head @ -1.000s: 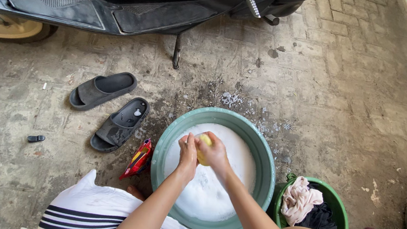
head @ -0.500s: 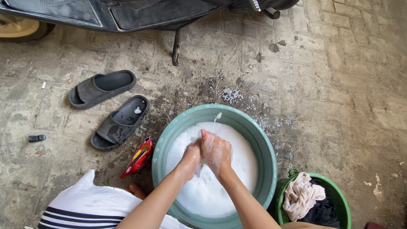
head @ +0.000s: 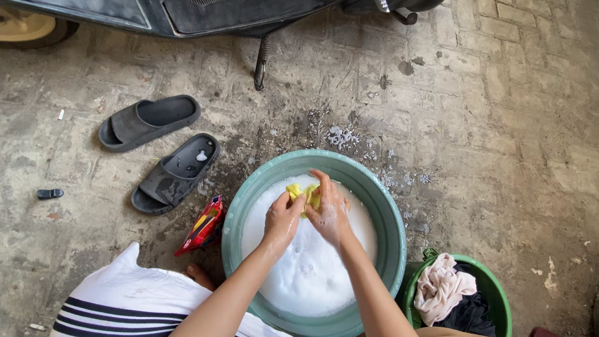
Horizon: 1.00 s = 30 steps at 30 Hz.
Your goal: The person washes clothes by hand in a basin of soapy water, scrubbing and wringing the fabric before placing it into a separate bucket.
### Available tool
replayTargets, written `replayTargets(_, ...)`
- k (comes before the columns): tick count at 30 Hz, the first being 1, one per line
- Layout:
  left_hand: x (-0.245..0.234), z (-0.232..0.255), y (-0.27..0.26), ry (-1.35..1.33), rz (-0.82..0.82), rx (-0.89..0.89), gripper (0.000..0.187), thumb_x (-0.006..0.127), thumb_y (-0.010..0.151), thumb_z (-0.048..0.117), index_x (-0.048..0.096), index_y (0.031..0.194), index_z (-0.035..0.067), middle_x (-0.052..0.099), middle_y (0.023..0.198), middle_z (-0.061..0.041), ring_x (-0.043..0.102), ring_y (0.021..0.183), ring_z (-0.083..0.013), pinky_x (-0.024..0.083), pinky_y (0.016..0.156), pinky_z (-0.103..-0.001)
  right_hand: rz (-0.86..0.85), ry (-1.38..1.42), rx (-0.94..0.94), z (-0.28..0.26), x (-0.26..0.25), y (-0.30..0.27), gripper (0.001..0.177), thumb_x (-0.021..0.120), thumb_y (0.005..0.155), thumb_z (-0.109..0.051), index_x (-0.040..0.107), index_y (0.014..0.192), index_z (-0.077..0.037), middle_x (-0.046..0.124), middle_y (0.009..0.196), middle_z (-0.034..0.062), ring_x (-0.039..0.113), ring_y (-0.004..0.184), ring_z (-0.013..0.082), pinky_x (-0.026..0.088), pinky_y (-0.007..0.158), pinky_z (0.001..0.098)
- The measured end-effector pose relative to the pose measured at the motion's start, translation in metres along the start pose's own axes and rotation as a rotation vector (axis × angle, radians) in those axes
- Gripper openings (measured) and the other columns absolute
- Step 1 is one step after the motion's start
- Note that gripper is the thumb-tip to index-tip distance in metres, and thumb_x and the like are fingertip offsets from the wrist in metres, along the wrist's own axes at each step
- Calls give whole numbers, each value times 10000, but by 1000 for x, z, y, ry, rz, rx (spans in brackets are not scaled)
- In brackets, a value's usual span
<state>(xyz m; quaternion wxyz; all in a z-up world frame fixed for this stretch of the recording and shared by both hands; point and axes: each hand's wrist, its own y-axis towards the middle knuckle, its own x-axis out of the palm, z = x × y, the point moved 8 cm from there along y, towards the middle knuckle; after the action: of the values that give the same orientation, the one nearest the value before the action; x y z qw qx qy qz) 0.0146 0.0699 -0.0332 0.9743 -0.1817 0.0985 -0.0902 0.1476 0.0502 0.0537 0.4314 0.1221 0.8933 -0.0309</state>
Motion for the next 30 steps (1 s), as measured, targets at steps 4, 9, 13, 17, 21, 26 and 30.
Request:
replayTargets(4, 6, -19, 5, 361, 23, -13, 399, 606, 928, 453, 637, 1113, 102, 640, 1165, -180, 598, 1096, -384, 466, 961, -493, -340, 298, -80, 53, 55, -3, 707, 827, 746, -160, 570, 1403, -199, 479, 1349, 154, 537, 1234, 349, 485, 1025, 436)
replayTargets(9, 6, -37, 2, 418, 8, -175, 464, 615, 862, 417, 500, 1270, 228, 410, 1398, -127, 430, 1285, -384, 348, 1074, -550, -617, 340, -182, 142, 195, -61, 503, 799, 831, -243, 621, 1299, -200, 639, 1345, 118, 652, 1234, 313, 519, 1077, 414)
replayTargets(13, 5, -32, 7, 416, -2, -104, 429, 592, 878, 398, 517, 1270, 243, 413, 1416, -105, 433, 1310, -367, 349, 1095, -535, -660, 162, 143, 189, 231, -129, 370, 739, 820, -250, 676, 1169, -143, 689, 1172, 128, 692, 1051, 279, 565, 897, 418)
replayTargets(17, 5, -42, 6, 401, -26, -132, 477, 599, 866, 380, 505, 1314, 247, 403, 1428, -105, 438, 1306, -365, 352, 1094, -526, -609, 474, 471, 224, 216, -133, 290, 679, 810, -258, 731, 1039, -86, 739, 1000, 139, 731, 867, 245, 610, 717, 422)
replayTargets(21, 4, -48, 9, 300, -36, -153, 510, 610, 864, 386, 503, 1337, 230, 395, 1435, -137, 450, 1299, -365, 405, 1082, -487, -429, 747, 626, 250, 187, -85, 204, 640, 889, -212, 762, 947, -58, 701, 850, 93, 674, 790, 217, 552, 706, 387)
replayTargets(26, 11, -64, 5, -54, -68, -410, 534, 533, 990, 481, 437, 1408, 163, 431, 1388, -165, 460, 1271, -300, 424, 1034, -442, -251, 1400, 803, 188, 141, -20, 208, 649, 989, -328, 655, 946, -125, 574, 820, 14, 555, 751, 168, 486, 700, 373)
replayTargets(30, 18, -87, 1, -271, -110, -721, 539, 470, 974, 532, 420, 1364, 163, 602, 1274, -110, 613, 1097, -284, 517, 860, -456, -270, 1330, 747, 87, 92, -17, 287, 568, 990, -401, 660, 989, -129, 643, 900, 33, 609, 823, 177, 512, 752, 386)
